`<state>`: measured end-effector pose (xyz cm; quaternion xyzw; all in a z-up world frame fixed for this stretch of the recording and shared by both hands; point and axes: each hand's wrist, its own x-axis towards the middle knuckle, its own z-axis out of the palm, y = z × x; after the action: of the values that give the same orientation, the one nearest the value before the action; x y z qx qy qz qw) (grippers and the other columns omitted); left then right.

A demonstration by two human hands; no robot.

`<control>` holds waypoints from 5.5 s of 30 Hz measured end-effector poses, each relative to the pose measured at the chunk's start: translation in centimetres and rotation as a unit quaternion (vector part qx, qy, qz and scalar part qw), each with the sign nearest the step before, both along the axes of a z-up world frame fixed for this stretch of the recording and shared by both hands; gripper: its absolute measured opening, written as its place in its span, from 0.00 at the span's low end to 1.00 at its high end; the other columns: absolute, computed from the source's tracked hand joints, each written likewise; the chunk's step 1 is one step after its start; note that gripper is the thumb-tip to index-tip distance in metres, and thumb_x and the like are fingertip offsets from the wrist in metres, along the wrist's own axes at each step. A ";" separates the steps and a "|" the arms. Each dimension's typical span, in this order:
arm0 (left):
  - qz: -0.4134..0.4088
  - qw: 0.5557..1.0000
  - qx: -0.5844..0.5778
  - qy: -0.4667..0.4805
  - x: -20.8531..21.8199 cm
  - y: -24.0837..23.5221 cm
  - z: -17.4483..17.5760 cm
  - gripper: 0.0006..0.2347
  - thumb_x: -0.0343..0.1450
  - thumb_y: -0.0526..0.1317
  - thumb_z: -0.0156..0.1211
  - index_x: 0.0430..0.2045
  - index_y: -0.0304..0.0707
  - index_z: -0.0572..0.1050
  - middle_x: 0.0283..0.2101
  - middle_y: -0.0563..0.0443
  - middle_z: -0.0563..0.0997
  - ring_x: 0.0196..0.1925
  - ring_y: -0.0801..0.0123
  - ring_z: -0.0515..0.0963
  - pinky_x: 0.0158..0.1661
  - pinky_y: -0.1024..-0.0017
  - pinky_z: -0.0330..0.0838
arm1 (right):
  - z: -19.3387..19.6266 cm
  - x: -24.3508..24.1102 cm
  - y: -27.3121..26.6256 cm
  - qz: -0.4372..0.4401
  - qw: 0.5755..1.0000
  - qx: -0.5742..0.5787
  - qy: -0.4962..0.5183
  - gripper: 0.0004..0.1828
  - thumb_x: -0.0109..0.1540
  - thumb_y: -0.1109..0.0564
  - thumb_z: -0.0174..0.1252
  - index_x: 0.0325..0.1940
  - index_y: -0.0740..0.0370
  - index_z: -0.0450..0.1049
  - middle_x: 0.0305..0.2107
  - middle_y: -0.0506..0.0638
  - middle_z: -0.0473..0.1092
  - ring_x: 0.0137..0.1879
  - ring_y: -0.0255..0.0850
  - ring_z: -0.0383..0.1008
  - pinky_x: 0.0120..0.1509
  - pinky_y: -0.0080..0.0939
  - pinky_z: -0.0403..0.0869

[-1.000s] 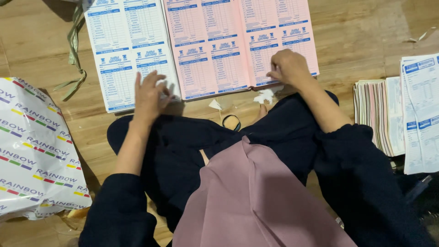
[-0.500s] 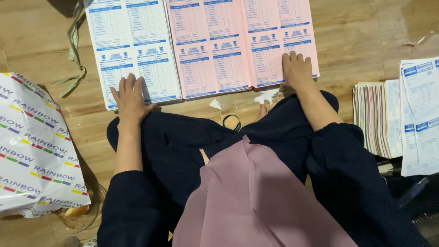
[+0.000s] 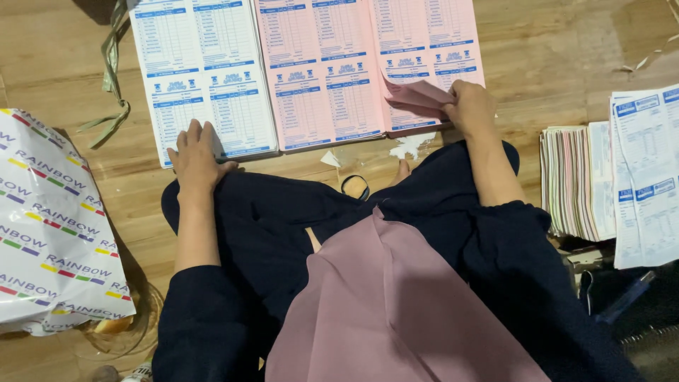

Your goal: Inspecting and sorting printed multi-part forms by flipping through pages

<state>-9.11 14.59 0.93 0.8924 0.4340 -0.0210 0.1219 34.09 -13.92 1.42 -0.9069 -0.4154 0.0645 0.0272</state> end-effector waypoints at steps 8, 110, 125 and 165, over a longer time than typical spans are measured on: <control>-0.020 0.998 0.064 -0.023 -2.0 1.3 -5.0 0.02 0.66 0.39 0.58 0.28 0.48 0.76 0.43 0.55 0.74 0.40 0.55 0.76 0.37 0.59 0.73 | -1.2 0.3 -0.6 -0.029 0.992 -0.094 0.074 0.04 0.52 0.55 0.60 0.30 0.47 0.76 0.28 0.52 0.74 0.43 0.53 0.73 0.45 0.51 0.70; -0.043 0.998 0.007 0.053 2.0 0.7 1.0 0.53 0.41 0.48 0.72 0.62 0.42 0.48 0.64 0.36 0.49 0.66 0.43 0.45 0.58 0.36 0.33 | -4.8 -1.4 1.1 0.145 0.974 -0.118 -0.131 0.40 0.48 0.51 0.65 0.59 0.68 0.59 0.54 0.64 0.58 0.62 0.57 0.53 0.61 0.63 0.49; 0.042 0.993 -0.005 -0.112 -2.3 0.8 -2.8 0.15 0.57 0.33 0.63 0.35 0.52 0.76 0.40 0.55 0.75 0.43 0.56 0.75 0.40 0.59 0.70 | -1.0 -2.1 0.6 0.042 0.995 -0.026 -0.092 0.02 0.51 0.58 0.57 0.27 0.57 0.75 0.20 0.54 0.69 0.33 0.52 0.71 0.34 0.49 0.69; -0.307 0.941 0.129 -0.064 17.5 -10.1 -8.3 0.25 0.65 0.32 0.50 0.58 0.44 0.55 0.61 0.40 0.56 0.61 0.46 0.56 0.55 0.48 0.55 | 0.7 -7.2 7.2 0.273 0.886 0.354 -0.125 0.24 0.56 0.59 0.64 0.53 0.53 0.65 0.40 0.53 0.73 0.42 0.45 0.77 0.36 0.37 0.80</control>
<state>8.42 4.52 -7.40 0.9898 0.1294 0.0559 0.0207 26.87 -6.68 2.12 -0.6887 -0.6417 -0.1953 0.2755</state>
